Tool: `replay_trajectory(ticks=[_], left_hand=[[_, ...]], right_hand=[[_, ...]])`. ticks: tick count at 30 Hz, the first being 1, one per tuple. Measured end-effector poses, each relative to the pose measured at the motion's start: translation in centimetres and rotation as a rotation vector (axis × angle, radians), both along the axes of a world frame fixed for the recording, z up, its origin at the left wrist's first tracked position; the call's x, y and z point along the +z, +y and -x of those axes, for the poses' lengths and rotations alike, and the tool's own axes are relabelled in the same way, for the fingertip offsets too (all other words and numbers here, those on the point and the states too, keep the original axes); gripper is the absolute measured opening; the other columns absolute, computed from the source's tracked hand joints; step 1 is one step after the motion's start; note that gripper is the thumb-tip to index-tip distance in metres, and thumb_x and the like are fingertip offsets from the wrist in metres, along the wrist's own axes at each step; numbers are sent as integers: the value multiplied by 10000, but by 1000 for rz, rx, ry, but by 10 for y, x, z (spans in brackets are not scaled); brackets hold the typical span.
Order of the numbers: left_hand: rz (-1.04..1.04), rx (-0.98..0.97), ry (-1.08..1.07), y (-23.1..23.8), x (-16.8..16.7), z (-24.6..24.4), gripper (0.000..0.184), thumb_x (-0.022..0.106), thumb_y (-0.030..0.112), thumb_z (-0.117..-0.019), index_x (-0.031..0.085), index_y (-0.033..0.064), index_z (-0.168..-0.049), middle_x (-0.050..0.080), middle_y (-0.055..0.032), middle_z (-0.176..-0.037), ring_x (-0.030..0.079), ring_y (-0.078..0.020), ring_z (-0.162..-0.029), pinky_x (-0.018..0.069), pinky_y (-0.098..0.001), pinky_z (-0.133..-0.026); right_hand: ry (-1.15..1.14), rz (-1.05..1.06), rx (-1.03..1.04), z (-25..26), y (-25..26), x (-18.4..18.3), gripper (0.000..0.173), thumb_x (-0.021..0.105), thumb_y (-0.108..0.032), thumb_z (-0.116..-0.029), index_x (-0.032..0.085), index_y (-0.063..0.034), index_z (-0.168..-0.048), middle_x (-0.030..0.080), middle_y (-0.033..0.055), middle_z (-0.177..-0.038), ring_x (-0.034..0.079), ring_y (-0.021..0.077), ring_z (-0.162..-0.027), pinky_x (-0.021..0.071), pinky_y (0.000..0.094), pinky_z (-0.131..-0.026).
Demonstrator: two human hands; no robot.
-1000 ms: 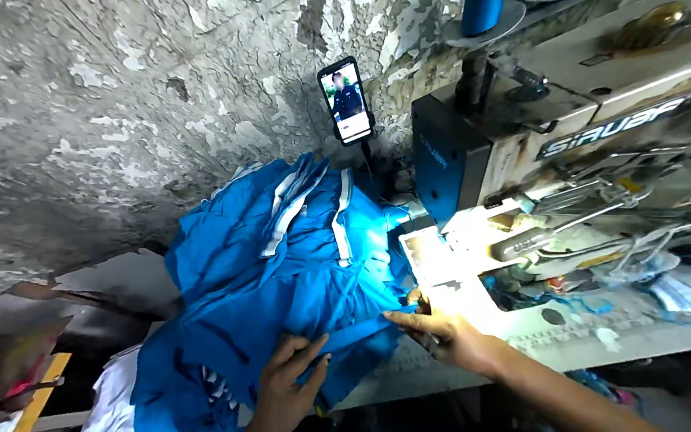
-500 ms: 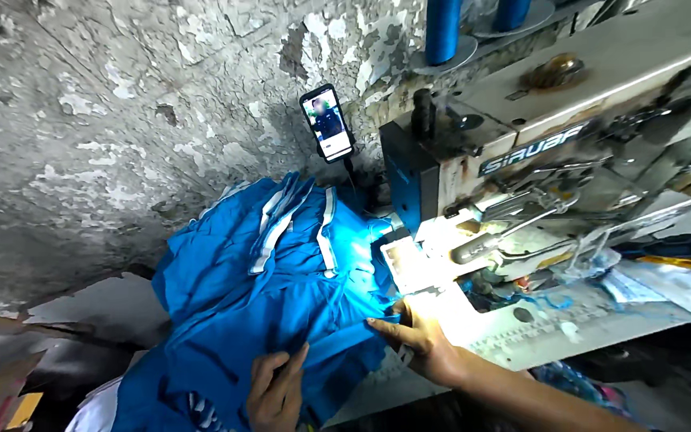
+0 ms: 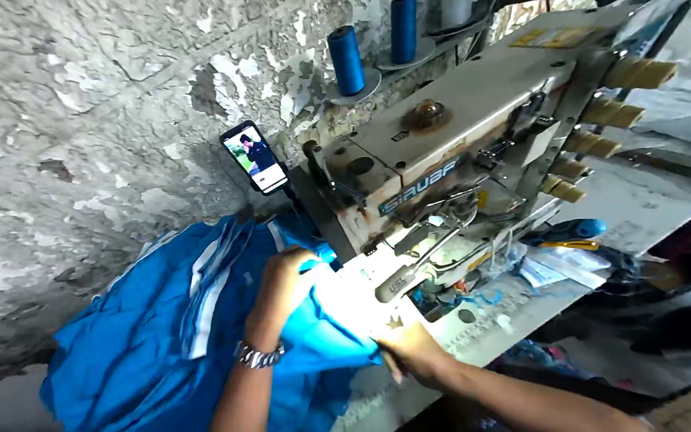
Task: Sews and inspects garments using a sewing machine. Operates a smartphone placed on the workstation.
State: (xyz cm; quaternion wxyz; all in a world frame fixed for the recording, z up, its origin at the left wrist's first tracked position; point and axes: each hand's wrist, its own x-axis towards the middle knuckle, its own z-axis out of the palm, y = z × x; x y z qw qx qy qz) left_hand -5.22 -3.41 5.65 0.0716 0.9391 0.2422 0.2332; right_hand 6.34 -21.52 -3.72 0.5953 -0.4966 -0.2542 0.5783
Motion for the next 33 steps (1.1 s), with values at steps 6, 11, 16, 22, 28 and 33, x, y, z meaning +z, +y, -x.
replay_trajectory(ticks=[6, 11, 16, 22, 28, 33], left_hand=[[415, 214, 39, -23, -30, -46, 324, 596, 48, -969, 600, -137, -1235, 634, -290, -1219, 606, -329, -1173, 451, -434, -1049], [421, 327, 20, -25, -48, -47, 364, 573, 63, -994, 569, -135, -1299, 583, -303, -1332, 536, -340, -1299, 392, -427, -1114], [426, 352, 47, -28, -42, -49, 358, 542, 47, -1007, 554, -133, -1316, 576, -299, -1344, 531, -346, -1303, 386, -435, -1114], [417, 321, 9, -29, -38, -50, 333, 538, 38, -1011, 565, -135, -1293, 590, -300, -1311, 555, -337, -1266, 403, -423, -1097], [232, 309, 83, -23, -19, -49, 305, 606, 99, -993, 637, -108, -1215, 654, -299, -1201, 620, -402, -1164, 441, -522, -1035], [-87, 558, 239, 50, 19, 34, 663, 764, 492, -866, 640, 46, -1341, 340, -403, -1520, 327, -675, -1342, 231, -848, -982]], right_hand=[[18, -20, -228, -29, -22, -27, 161, 533, -27, -973, 599, -103, -848, 542, -38, -464, 503, 49, -352, 445, 211, -369], [-37, -78, -283, -32, -14, -26, 167, 524, 25, -966, 620, -69, -866, 553, -42, -494, 496, 36, -360, 451, 202, -373], [-105, -90, -270, -33, -19, -28, 160, 552, 15, -961, 631, -72, -853, 579, -55, -548, 511, 27, -377, 480, 199, -386], [-238, -102, -231, -38, -16, -38, 132, 566, -10, -980, 634, -45, -872, 561, -62, -556, 518, 17, -397, 498, 193, -421], [-344, -99, -249, -39, -14, -43, 123, 577, -16, -988, 641, -8, -884, 561, -49, -596, 495, -4, -406, 482, 173, -424], [-365, -55, -227, -40, -12, -41, 133, 577, -31, -1002, 648, -7, -892, 565, -29, -593, 493, 12, -400, 477, 184, -420]])
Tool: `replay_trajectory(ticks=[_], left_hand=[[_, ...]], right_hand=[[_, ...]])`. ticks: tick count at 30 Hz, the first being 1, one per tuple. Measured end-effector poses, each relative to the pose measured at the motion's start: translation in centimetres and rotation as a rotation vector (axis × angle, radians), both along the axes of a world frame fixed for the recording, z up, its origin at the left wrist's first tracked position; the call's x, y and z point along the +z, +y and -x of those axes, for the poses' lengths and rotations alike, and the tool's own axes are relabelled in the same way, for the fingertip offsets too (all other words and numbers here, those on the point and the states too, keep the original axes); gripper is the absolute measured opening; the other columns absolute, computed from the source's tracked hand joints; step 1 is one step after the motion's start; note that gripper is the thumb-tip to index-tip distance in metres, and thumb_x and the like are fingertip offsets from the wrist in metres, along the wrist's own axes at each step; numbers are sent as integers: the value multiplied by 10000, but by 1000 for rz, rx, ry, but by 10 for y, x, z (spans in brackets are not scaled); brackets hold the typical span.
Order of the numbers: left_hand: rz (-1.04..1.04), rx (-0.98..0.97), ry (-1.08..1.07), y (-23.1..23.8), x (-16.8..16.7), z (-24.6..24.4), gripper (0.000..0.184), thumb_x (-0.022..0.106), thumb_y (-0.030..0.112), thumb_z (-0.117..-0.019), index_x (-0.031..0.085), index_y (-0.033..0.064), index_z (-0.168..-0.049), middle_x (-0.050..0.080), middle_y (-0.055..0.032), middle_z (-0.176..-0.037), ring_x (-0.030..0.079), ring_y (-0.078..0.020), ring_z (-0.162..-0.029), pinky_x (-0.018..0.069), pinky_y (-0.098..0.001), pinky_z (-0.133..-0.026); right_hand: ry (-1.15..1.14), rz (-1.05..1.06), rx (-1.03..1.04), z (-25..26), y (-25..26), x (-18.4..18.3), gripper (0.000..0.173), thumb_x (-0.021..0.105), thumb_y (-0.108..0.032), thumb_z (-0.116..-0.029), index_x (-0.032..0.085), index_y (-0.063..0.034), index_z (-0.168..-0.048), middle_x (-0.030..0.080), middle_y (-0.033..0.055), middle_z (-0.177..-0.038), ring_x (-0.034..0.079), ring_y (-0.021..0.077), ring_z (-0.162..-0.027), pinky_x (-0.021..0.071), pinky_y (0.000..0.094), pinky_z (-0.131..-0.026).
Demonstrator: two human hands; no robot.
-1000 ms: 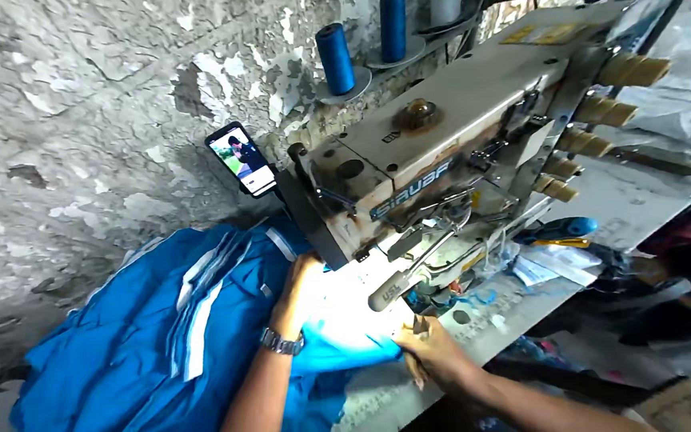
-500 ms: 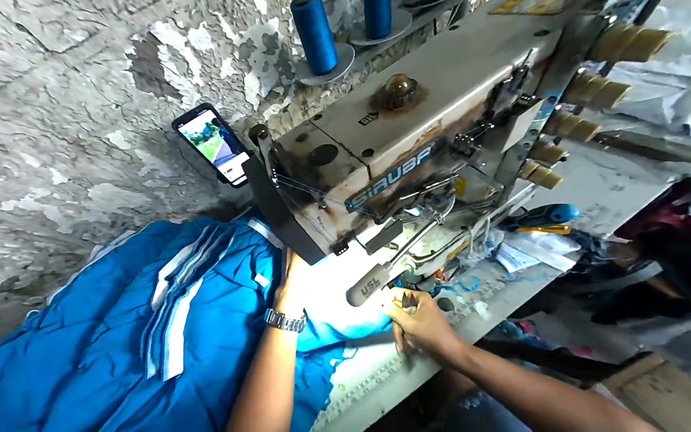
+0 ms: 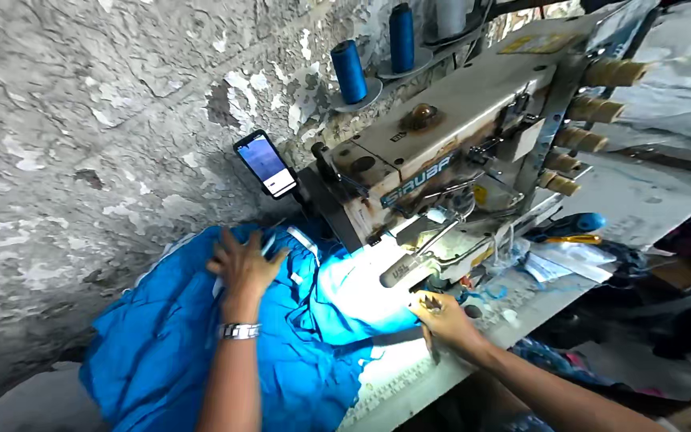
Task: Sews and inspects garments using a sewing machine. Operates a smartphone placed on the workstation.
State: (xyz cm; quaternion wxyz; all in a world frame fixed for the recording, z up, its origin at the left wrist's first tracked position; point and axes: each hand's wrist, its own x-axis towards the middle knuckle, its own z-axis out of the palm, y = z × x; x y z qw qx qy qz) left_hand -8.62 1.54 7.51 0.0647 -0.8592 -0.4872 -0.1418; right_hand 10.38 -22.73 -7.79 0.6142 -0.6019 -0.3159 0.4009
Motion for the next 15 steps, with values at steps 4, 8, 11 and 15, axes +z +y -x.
replay_trajectory(ticks=[4, 8, 11, 15], left_hand=[[80, -100, 155, 41, 33, 47, 325, 715, 186, -961, 698, -10, -1220, 632, -343, -1200, 608, -559, -1112, 450, -740, -915], [-15, -20, -193, 109, 84, 110, 410, 760, 188, -932, 634, -20, -1262, 658, -358, -1069, 622, -579, -1002, 431, -782, -860], [-229, 273, -157, 128, 94, 145, 490, 772, 123, -898, 583, -77, -1303, 545, -452, -1243, 515, -690, -1134, 343, -844, -934], [-160, 203, -180, 75, 109, 90, 406, 675, 56, -958, 557, -137, -1296, 504, -447, -1290, 525, -654, -1145, 403, -786, -935]], right_hand=[[6, 40, 27, -4, 4, 1, 138, 576, -36, -1007, 632, -20, -881, 557, -31, -572, 495, 24, -395, 473, 190, -420], [0, 50, 32, -7, 7, -4, 160, 587, -51, -1001, 639, -41, -851, 555, -30, -549, 495, 32, -387, 470, 200, -414], [1, 61, 39, -4, 4, -3, 168, 583, -56, -1006, 628, -46, -844, 548, -31, -543, 497, 35, -388, 472, 203, -415], [-3, 36, 26, -4, 3, -2, 148, 594, -41, -990, 640, -39, -850, 556, -39, -548, 494, 23, -391, 467, 195, -415]])
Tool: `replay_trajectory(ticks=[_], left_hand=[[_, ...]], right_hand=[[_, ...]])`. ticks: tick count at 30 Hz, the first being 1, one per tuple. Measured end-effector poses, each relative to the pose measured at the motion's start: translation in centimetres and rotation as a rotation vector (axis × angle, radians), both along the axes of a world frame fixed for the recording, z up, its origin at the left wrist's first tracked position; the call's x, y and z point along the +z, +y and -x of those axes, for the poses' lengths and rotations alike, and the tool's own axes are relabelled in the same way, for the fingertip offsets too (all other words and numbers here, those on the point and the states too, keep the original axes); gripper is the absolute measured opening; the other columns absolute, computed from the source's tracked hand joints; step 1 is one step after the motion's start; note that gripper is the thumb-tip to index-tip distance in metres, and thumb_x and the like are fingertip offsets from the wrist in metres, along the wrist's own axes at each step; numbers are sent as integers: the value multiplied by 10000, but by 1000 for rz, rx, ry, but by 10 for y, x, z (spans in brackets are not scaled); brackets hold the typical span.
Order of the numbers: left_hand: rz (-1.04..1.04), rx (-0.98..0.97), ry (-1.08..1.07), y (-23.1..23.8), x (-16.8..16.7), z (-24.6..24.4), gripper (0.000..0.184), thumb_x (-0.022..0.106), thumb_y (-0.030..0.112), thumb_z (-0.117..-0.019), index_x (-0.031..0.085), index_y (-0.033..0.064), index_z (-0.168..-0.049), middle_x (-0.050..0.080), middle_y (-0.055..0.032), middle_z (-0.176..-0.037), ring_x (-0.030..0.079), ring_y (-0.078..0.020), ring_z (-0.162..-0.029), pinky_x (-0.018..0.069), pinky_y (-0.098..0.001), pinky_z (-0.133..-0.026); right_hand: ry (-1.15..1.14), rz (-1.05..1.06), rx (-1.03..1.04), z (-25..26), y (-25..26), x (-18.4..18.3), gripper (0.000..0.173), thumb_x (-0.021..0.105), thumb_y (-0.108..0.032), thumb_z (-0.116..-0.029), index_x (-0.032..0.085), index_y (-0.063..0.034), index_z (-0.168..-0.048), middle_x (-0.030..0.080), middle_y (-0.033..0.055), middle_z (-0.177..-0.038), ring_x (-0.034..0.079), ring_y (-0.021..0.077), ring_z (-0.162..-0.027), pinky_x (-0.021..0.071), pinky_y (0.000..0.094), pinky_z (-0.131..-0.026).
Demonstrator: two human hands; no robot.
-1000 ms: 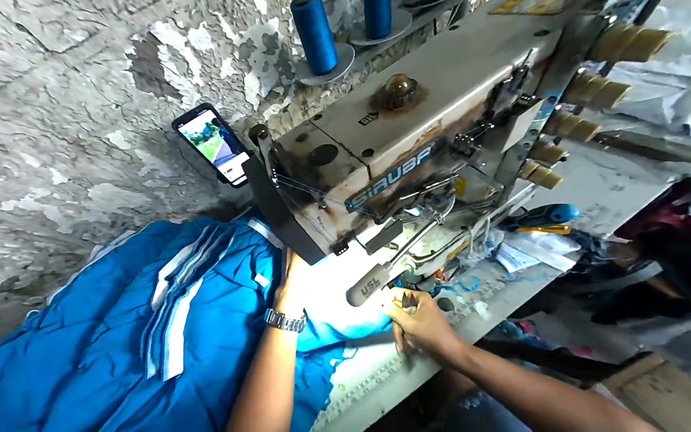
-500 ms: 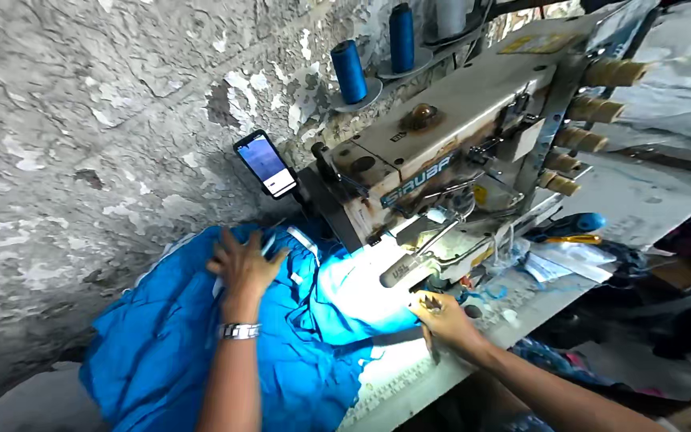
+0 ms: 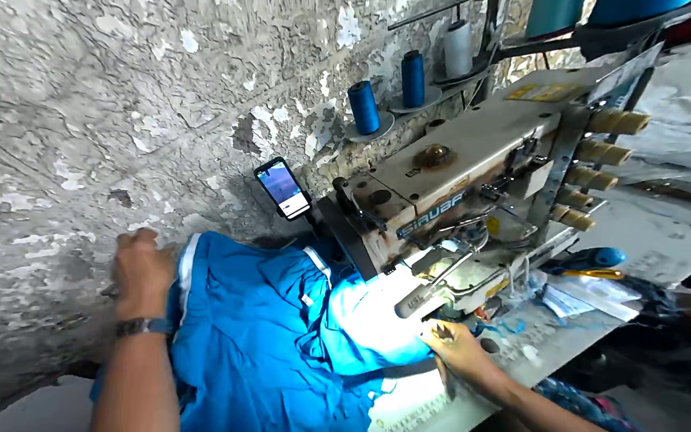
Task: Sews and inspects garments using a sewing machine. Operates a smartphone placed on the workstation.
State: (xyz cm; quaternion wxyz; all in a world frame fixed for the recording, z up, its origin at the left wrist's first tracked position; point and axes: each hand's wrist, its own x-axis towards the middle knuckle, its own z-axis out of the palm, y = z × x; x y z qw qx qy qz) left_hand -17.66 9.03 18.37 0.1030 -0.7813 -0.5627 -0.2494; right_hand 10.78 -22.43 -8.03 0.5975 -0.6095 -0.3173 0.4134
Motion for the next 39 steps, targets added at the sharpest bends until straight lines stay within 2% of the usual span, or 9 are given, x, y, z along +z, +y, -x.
replay_trajectory(ticks=[4, 6, 10, 13, 16, 19, 27, 34, 39], left_hand=[[331, -595, 203, -75, -52, -85, 300, 538, 4, -998, 637, -53, -1276, 674, -258, -1208, 652, -415, -1138, 489, -584, -1011], [357, -833, 349, -87, -104, -104, 441, 558, -108, -879, 684, 29, -1279, 691, -209, -1241, 620, -430, -1198, 443, -620, -1033], [215, -574, 487, -67, -142, -90, 195, 666, -41, -866, 765, 6, -1028, 663, -316, -1137, 578, -561, -1146, 397, -748, -946], [247, -270, 334, -72, -120, -89, 235, 586, -35, -939, 695, -101, -1136, 506, -408, -1355, 473, -597, -1277, 356, -727, -1042], [43, -754, 21, -112, -138, -105, 192, 581, -56, -865, 734, -57, -982, 692, -254, -1098, 663, -412, -1077, 514, -552, -957], [127, -1132, 30, -136, -167, -125, 252, 670, 113, -804, 726, -12, -1015, 731, -140, -1014, 689, -308, -1005, 503, -528, -877], [120, -947, 171, -144, -176, -122, 275, 635, 188, -886, 737, 7, -1064, 736, -144, -1057, 697, -325, -1027, 520, -536, -904], [31, -933, 190, -124, -167, -116, 323, 721, 183, -774, 750, 60, -1072, 720, -144, -1056, 701, -351, -951, 519, -603, -799], [154, -924, 275, -115, -145, -99, 280, 728, 203, -794, 742, -3, -983, 708, -160, -1005, 689, -359, -963, 477, -633, -820]], right_hand=[[9, 26, 28, 1, 1, 4, 152, 595, -64, -1001, 635, -36, -856, 545, -31, -558, 493, 35, -403, 471, 207, -429], [1, 32, 40, 2, 1, 5, 158, 592, -77, -1005, 641, -27, -863, 545, -25, -558, 487, 39, -404, 462, 212, -428], [-45, 25, 69, -6, -1, 3, 140, 607, -87, -1001, 653, -18, -888, 547, -27, -595, 480, 28, -416, 463, 200, -437], [-39, 5, 94, -8, 1, 2, 145, 600, -94, -1003, 648, -22, -887, 557, -25, -589, 496, 33, -413, 474, 204, -437], [4, 26, 111, -7, 3, 3, 180, 572, -107, -1025, 623, -27, -872, 540, -21, -571, 492, 42, -405, 473, 210, -437], [-34, 43, 122, -5, -1, 9, 202, 562, -121, -1031, 634, -9, -879, 547, -8, -593, 494, 45, -422, 474, 217, -457], [-22, 47, 128, -6, -14, 7, 217, 567, -149, -1037, 641, -37, -866, 544, -27, -602, 487, 34, -415, 472, 207, -441], [-91, 91, 84, -9, 11, 21, 235, 529, -89, -1019, 588, 4, -811, 509, 6, -575, 492, 68, -425, 487, 242, -473], [-511, -34, -65, -7, 1, 23, 182, 598, -94, -975, 705, 46, -928, 658, 114, -780, 618, 168, -689, 523, 357, -675]])
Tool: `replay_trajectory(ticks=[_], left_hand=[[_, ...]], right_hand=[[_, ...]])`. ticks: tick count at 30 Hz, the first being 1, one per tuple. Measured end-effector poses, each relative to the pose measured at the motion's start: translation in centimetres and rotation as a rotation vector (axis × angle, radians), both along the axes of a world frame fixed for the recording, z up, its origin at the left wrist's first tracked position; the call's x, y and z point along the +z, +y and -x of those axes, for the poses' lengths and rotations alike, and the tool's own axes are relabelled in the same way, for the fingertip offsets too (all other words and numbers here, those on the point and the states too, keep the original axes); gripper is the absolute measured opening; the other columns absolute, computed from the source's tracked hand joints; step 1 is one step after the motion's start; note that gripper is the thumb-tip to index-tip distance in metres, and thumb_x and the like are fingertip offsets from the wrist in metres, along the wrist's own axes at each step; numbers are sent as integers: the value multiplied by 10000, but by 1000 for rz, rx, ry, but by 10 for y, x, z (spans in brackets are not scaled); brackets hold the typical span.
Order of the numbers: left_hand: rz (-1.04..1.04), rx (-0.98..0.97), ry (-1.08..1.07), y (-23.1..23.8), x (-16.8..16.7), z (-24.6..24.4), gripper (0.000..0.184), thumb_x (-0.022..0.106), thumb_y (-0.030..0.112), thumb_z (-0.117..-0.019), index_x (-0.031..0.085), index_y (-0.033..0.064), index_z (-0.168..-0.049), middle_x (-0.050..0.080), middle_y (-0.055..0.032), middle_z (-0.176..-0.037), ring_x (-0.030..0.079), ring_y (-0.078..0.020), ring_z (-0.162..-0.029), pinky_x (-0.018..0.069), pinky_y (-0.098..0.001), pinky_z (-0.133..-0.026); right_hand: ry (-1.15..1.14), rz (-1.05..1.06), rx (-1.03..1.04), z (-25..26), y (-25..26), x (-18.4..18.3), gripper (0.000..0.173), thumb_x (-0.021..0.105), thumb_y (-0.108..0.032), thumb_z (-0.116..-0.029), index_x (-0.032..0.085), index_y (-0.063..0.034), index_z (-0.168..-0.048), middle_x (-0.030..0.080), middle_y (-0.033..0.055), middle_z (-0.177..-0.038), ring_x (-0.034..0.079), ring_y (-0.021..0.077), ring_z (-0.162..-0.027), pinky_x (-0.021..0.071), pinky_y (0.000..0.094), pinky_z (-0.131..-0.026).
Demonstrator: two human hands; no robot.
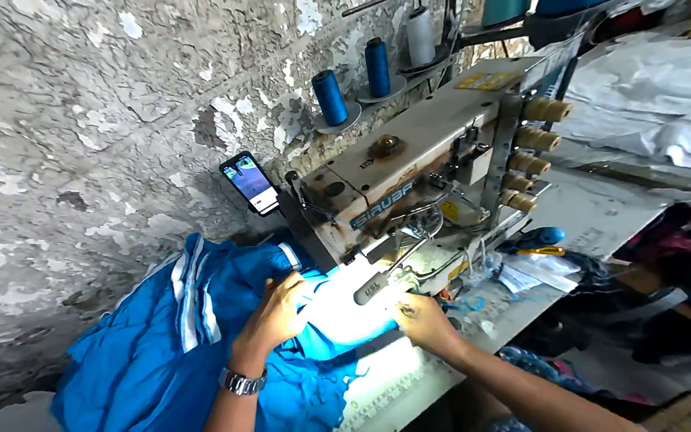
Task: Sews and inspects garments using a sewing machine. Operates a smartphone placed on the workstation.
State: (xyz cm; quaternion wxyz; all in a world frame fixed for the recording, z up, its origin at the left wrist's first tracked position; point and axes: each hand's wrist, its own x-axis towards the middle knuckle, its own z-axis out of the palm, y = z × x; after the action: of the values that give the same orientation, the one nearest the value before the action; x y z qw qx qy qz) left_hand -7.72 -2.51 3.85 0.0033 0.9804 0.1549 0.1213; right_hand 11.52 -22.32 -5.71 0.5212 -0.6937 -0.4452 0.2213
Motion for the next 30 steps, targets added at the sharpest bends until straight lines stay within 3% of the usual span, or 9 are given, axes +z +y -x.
replay_trajectory(ticks=[4, 6, 8, 9, 11, 13, 16, 22, 30], left_hand=[[29, -91, 8, -11, 9, 6, 262, 724, 258, -804, 746, 24, -920, 729, -116, -959, 698, -312, -945, 462, -608, -844], [139, -169, 2, -24, 16, 10, 198, 732, 201, -820, 748, 16, -887, 750, -117, -935, 713, -279, -929, 465, -579, -890], [340, -309, -34, -34, 31, 19, 155, 711, 189, -873, 732, 35, -880, 736, -64, -870, 686, -150, -867, 482, -383, -891], [458, -417, -80, -34, 41, 27, 162, 694, 232, -917, 706, 71, -897, 714, -6, -860, 657, -52, -862, 508, -241, -859], [694, -583, -178, -31, 60, 41, 160, 652, 309, -993, 657, 150, -988, 663, 85, -926, 610, 37, -940, 486, -163, -874], [559, -471, -289, -24, 66, 49, 148, 669, 311, -960, 676, 167, -993, 676, 115, -929, 613, 68, -970, 484, -140, -910], [260, -293, -357, -10, 59, 56, 182, 668, 275, -834, 678, 99, -876, 675, 43, -817, 612, 33, -907, 427, -177, -935], [191, -198, -767, -9, 39, 59, 128, 681, 157, -914, 708, 231, -1015, 680, 177, -999, 629, 73, -975, 532, -128, -854], [106, -74, -1143, -14, 7, 37, 244, 660, 52, -918, 648, 239, -1074, 666, 212, -1053, 634, 72, -955, 543, -125, -812]], right_hand=[[-473, -476, -82, -8, 10, 2, 129, 636, -70, -841, 715, 32, -840, 728, 172, -915, 729, 244, -801, 611, 360, -707], [-346, -331, 176, -14, 11, 28, 160, 619, -53, -896, 711, 63, -835, 707, 191, -861, 700, 266, -829, 574, 403, -768], [-118, -56, 410, -24, 16, 52, 205, 617, -108, -959, 692, 78, -1000, 680, 171, -913, 637, 198, -861, 519, 367, -817], [-36, 23, 473, -30, 20, 57, 222, 650, -130, -959, 680, 61, -1069, 674, 129, -915, 624, 133, -822, 527, 307, -790], [132, 89, 549, -36, 27, 60, 166, 635, -81, -961, 617, 38, -1074, 590, 19, -717, 539, 24, -555, 491, 188, -551], [256, 151, 570, -39, 31, 59, 149, 597, 17, -945, 583, 45, -1091, 598, 5, -664, 538, 17, -489, 479, 172, -493], [269, 190, 540, -40, 34, 64, 224, 634, 95, -884, 586, 30, -1093, 610, 5, -728, 569, 23, -568, 498, 179, -557], [129, 115, 521, -39, 41, 62, 254, 707, 66, -842, 621, 55, -1081, 625, 51, -897, 585, 29, -785, 507, 201, -745], [283, 91, 536, -34, 40, 54, 59, 645, -46, -946, 612, -31, -900, 577, -37, -621, 543, 12, -486, 482, 169, -489]])
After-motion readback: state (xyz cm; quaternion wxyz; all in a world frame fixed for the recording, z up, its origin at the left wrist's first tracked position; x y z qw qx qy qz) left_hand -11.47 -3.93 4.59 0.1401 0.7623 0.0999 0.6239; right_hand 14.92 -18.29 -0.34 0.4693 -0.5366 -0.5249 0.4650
